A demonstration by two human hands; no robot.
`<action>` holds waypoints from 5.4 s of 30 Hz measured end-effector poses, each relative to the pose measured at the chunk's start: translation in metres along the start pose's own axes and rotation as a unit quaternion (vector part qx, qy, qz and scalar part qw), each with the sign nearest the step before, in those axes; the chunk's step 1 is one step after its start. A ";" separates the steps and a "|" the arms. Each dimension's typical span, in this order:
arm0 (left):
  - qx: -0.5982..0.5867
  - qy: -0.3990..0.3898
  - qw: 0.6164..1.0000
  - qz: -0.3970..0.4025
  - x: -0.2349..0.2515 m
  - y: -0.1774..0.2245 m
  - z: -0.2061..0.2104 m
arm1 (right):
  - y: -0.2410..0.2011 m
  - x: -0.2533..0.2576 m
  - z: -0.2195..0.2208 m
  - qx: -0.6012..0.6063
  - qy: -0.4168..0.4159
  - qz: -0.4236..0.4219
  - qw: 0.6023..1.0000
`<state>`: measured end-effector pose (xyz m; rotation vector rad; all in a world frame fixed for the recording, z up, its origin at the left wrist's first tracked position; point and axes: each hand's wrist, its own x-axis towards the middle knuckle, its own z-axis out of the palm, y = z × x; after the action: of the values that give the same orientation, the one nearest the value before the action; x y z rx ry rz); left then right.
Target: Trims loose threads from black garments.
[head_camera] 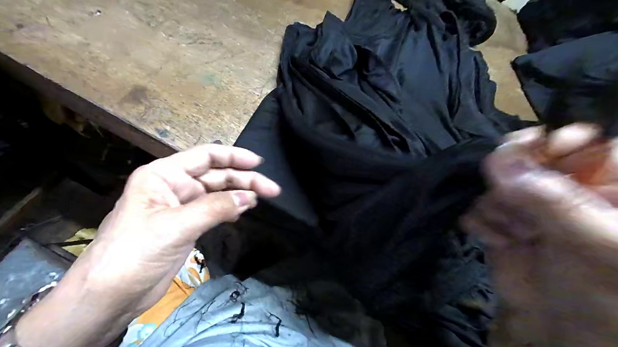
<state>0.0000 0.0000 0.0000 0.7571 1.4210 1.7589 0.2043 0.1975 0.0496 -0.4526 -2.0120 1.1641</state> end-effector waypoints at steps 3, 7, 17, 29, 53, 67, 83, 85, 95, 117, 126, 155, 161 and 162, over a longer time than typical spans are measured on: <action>-0.088 0.093 0.990 -0.053 -0.010 -0.039 -0.032 | 0.029 0.037 -0.054 -0.187 0.117 -0.004 0.975; -0.168 0.174 0.950 -0.198 -0.021 -0.084 -0.027 | 0.090 0.038 -0.051 -0.416 0.019 0.079 0.906; -0.321 0.131 0.884 -0.314 0.004 -0.111 -0.006 | 0.093 0.021 -0.037 -0.429 -0.029 0.075 0.900; -0.334 0.153 0.879 -0.304 0.002 -0.110 -0.004 | 0.072 0.010 -0.061 -0.506 0.050 0.029 0.861; -0.464 0.021 0.870 -0.166 -0.058 -0.070 0.014 | 0.042 -0.087 0.090 -0.108 -0.079 -0.122 0.983; -0.302 0.073 0.925 -0.221 -0.033 -0.064 0.010 | 0.046 -0.095 0.057 -0.115 -0.276 -0.107 0.948; -0.152 0.071 0.986 -0.006 -0.065 -0.047 -0.004 | 0.014 -0.080 0.111 -0.039 -0.115 -0.110 0.987; -0.152 0.047 0.987 0.014 -0.067 -0.046 -0.003 | 0.012 -0.075 0.118 -0.083 -0.108 -0.147 0.980; -0.150 0.044 0.987 -0.027 -0.069 -0.045 -0.002 | 0.004 -0.087 0.106 -0.252 -0.126 -0.210 0.936; -0.147 0.045 0.987 -0.056 -0.066 -0.054 -0.005 | 0.004 -0.115 0.091 -0.230 -0.149 -0.110 0.955; -0.197 0.022 0.977 -0.077 -0.069 -0.048 -0.007 | 0.015 -0.110 0.074 -0.387 -0.113 -0.202 0.893; -0.233 0.018 0.966 -0.109 -0.070 -0.047 -0.009 | 0.013 -0.080 0.069 -0.382 -0.165 -0.286 0.863; -0.224 0.014 0.967 -0.119 -0.072 -0.049 -0.006 | 0.016 -0.081 0.078 -0.372 -0.159 -0.287 0.868; -0.228 0.012 0.966 -0.119 -0.072 -0.049 -0.006 | 0.016 -0.080 0.079 -0.371 -0.158 -0.290 0.868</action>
<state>0.0437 -0.0571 -0.0490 0.3060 1.0131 1.8095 0.1963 0.1101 -0.0228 0.0178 -2.5958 0.0584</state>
